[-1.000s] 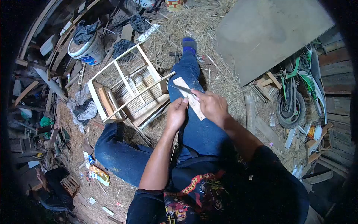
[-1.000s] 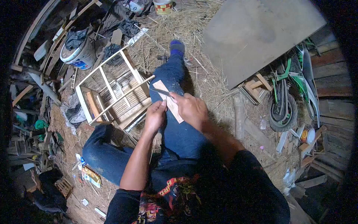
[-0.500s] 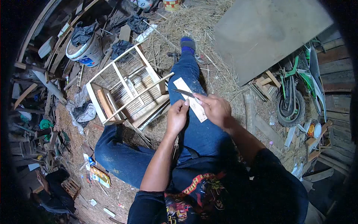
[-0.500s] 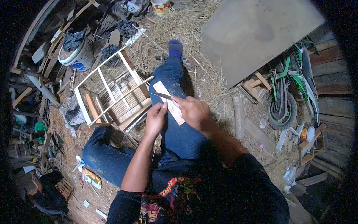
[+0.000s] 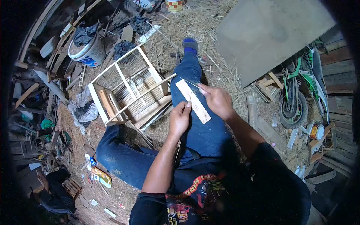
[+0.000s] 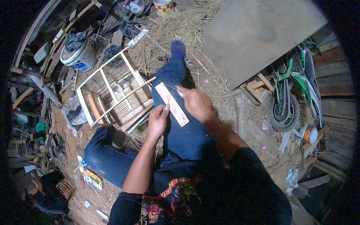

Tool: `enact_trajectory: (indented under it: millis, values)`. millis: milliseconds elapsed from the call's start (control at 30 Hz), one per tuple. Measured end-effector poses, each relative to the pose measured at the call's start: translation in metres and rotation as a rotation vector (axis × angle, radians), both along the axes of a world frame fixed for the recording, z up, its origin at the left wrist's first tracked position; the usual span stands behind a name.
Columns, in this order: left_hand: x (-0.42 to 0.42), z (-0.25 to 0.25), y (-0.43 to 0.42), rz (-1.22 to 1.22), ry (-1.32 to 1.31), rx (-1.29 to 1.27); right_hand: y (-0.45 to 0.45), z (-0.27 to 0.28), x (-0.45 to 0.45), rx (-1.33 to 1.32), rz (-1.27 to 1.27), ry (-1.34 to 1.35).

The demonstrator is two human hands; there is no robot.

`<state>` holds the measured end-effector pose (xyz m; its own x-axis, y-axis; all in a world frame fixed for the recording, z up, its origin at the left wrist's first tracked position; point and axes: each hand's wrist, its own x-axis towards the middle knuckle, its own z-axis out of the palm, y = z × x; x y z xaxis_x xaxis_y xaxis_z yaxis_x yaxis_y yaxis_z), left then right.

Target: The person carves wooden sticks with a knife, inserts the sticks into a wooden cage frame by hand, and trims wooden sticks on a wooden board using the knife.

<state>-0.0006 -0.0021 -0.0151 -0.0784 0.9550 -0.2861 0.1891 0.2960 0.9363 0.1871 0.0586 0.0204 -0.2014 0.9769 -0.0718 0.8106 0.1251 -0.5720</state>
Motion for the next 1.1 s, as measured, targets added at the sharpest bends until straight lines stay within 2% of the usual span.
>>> enact_trajectory:
  millis: [100, 167, 200, 267, 400, 467, 533, 600, 667, 733, 800, 933, 1000, 1100]
  values:
    - [0.000, -0.001, 0.002, -0.012, -0.075, -0.003, -0.004, 0.000, 0.006, 0.021, 0.043, 0.121]
    - [-0.006, -0.001, 0.003, -0.058, -0.167, -0.038, -0.014, -0.001, 0.006, 0.011, -0.009, 0.433]
    - [-0.009, 0.003, 0.003, -0.056, -0.164, -0.038, -0.016, -0.004, 0.006, 0.011, -0.007, 0.435]
    - [-0.012, 0.014, -0.001, -0.085, -0.321, -0.118, -0.019, -0.011, 0.009, -0.128, -0.109, 0.725]
    - [-0.013, 0.033, -0.009, -0.074, -0.328, -0.074, -0.012, 0.011, 0.011, -0.271, -0.134, 0.793]
    - [-0.013, 0.049, -0.014, -0.071, -0.329, -0.065, -0.010, 0.034, 0.000, -0.377, -0.067, 0.904]
    - [-0.013, 0.059, -0.018, -0.078, -0.317, -0.032, -0.010, 0.048, -0.015, -0.350, -0.045, 0.919]
    - [-0.014, 0.069, -0.023, -0.085, -0.304, 0.000, -0.009, 0.049, -0.025, -0.325, -0.022, 0.935]
    - [-0.017, 0.076, -0.028, -0.094, -0.280, 0.033, -0.006, 0.041, -0.032, -0.438, 0.006, 1.010]
    - [-0.024, 0.081, -0.032, -0.080, -0.277, 0.046, -0.007, 0.055, -0.039, -0.411, 0.017, 1.010]
    - [-0.030, 0.090, -0.036, -0.036, -0.357, 0.000, -0.007, 0.062, -0.043, -0.575, 0.027, 1.124]
    - [-0.038, 0.103, -0.045, -0.007, -0.371, 0.046, -0.011, 0.088, -0.059, -0.617, -0.023, 1.127]
    - [-0.040, 0.108, -0.049, 0.024, -0.415, 0.060, -0.011, 0.095, -0.062, -0.619, -0.057, 1.227]
    - [-0.048, 0.113, -0.056, 0.020, -0.489, 0.098, -0.015, 0.107, -0.066, -0.607, -0.009, 1.240]
